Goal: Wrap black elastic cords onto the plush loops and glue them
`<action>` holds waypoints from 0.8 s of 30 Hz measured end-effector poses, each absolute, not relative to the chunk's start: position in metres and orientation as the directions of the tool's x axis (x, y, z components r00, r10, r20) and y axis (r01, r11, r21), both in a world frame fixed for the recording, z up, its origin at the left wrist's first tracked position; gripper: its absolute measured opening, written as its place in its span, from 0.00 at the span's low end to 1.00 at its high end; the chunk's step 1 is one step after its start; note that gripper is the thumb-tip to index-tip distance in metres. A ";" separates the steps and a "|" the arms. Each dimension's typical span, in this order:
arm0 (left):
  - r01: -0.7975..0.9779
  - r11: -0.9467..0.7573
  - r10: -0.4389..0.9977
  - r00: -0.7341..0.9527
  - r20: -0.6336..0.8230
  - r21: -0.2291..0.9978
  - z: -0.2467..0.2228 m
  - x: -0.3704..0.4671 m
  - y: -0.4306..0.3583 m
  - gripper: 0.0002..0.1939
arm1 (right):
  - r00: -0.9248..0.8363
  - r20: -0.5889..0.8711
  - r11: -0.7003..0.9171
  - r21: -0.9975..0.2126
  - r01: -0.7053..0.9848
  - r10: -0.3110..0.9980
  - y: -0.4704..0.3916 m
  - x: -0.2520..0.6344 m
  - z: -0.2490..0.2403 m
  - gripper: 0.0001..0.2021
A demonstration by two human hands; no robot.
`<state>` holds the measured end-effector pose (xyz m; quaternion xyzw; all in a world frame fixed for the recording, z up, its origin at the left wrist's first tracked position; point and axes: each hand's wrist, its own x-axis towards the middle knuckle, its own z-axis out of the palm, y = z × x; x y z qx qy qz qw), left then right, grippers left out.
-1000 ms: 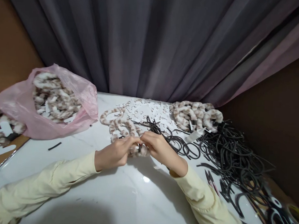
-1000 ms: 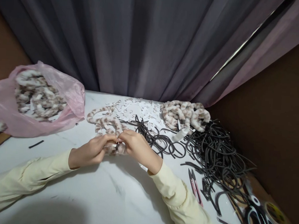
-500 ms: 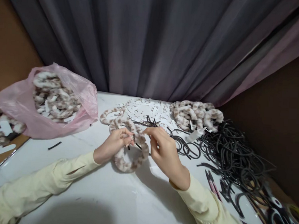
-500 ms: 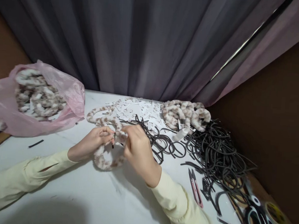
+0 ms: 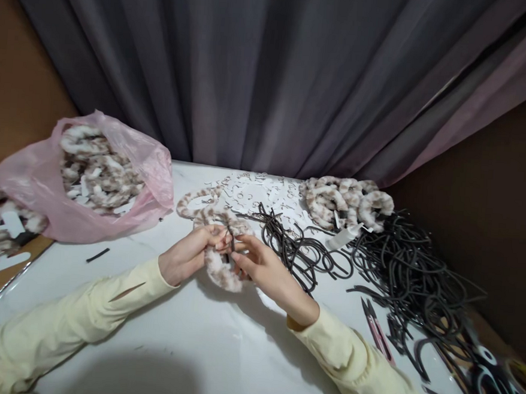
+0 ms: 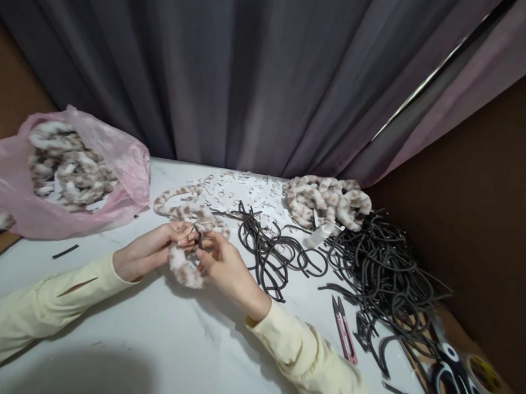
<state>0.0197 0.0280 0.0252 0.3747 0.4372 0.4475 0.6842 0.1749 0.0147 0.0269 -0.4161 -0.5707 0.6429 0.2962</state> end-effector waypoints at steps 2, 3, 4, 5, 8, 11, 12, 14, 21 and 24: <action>-0.219 0.240 0.966 0.147 -0.212 0.946 0.028 0.021 0.024 0.07 | -0.464 -0.237 -0.197 -0.971 0.133 0.853 0.015 0.175 0.029 0.12; -0.154 0.188 0.979 0.105 -0.173 0.970 0.028 0.021 0.022 0.06 | -0.466 -0.238 -0.181 -0.970 0.165 0.852 0.015 0.175 0.031 0.09; -0.041 0.100 0.994 0.057 -0.097 0.994 0.028 0.021 0.020 0.04 | -0.474 -0.224 -0.148 -0.970 0.193 0.851 0.015 0.176 0.032 0.06; 0.102 -0.007 1.000 0.021 0.004 0.995 0.027 0.021 0.018 0.04 | -0.486 -0.197 -0.101 -0.971 0.216 0.851 0.015 0.177 0.034 0.08; 0.499 -0.319 0.938 0.042 0.345 0.806 0.018 0.020 0.014 0.12 | -0.527 -0.097 0.071 -0.955 0.289 0.844 0.015 0.180 0.037 0.15; 0.667 -0.447 0.859 0.135 0.494 0.596 0.008 0.016 0.014 0.21 | -0.532 -0.029 0.220 -0.890 0.399 0.846 0.013 0.183 0.038 0.15; 0.692 -0.462 0.845 0.153 0.512 0.555 0.006 0.016 0.014 0.22 | -0.529 -0.004 0.267 -0.860 0.435 0.848 0.013 0.183 0.038 0.15; 0.717 -0.491 0.818 0.183 0.545 0.495 0.004 0.015 0.015 0.23 | -0.537 0.043 0.360 -0.786 0.503 0.842 0.010 0.184 0.037 0.15; 0.688 -0.606 0.729 0.281 0.624 0.399 0.007 0.021 0.009 0.21 | -0.608 0.006 0.516 -0.536 0.669 0.794 -0.007 0.187 0.052 0.11; 0.677 -0.628 0.718 0.311 0.623 0.385 0.009 0.021 0.008 0.19 | -0.630 -0.020 0.559 -0.440 0.702 0.776 -0.013 0.188 0.059 0.09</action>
